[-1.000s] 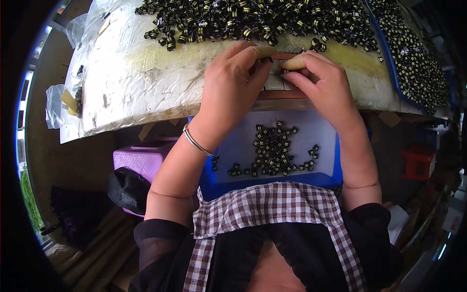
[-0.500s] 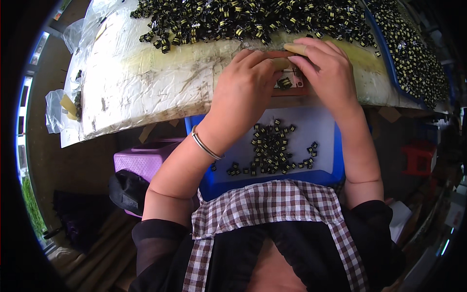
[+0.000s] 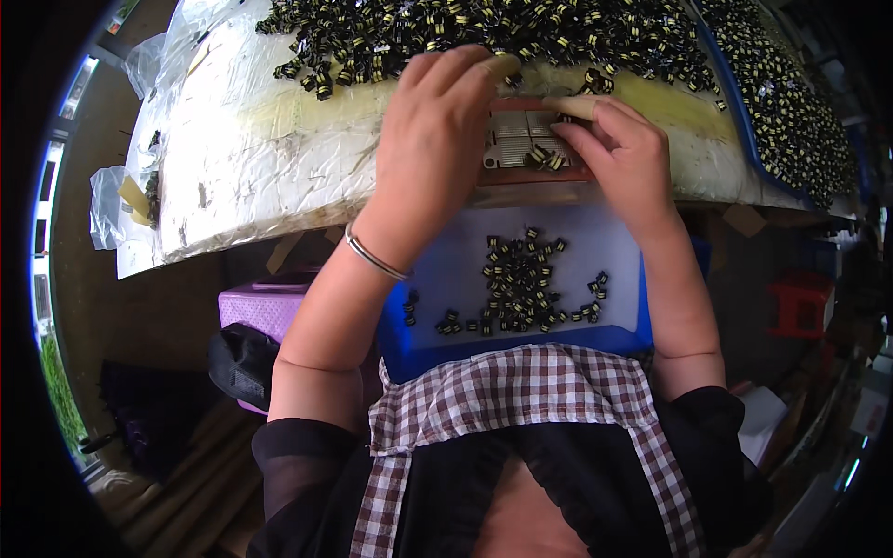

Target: Manually sorting and placing small electronic components into an assembly tray grid.

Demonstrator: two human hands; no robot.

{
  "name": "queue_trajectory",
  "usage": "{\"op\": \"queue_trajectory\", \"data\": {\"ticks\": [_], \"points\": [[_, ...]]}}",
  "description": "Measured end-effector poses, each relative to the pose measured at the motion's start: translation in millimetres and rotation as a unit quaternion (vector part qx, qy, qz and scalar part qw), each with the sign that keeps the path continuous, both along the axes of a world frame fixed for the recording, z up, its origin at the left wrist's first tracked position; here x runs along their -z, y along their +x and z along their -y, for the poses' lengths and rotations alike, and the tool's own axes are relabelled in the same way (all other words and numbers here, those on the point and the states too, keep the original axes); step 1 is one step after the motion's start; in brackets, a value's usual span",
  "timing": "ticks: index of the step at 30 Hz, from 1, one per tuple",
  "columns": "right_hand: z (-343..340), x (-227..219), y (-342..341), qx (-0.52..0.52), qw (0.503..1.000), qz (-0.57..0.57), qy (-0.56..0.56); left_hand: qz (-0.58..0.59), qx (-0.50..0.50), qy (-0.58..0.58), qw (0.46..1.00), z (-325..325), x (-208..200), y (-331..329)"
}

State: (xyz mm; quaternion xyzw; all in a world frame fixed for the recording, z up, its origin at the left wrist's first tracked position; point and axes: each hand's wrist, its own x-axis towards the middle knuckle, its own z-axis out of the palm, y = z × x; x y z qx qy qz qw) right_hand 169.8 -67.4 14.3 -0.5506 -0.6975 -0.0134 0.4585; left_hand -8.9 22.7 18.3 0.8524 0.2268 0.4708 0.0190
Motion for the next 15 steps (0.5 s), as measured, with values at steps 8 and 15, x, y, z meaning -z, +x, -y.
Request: {"op": "queue_trajectory", "data": {"ticks": [8,15], "points": [[-5.2,-4.0,-5.5,-0.065,0.975,-0.116,-0.179,-0.010,0.010,-0.127,0.992,-3.3,0.1,-8.2],[-7.5,-8.1,-11.5,-0.059,0.972,-0.110,-0.197,-0.011,0.066,-0.161,0.985,9.1,6.5,-12.9]]}}
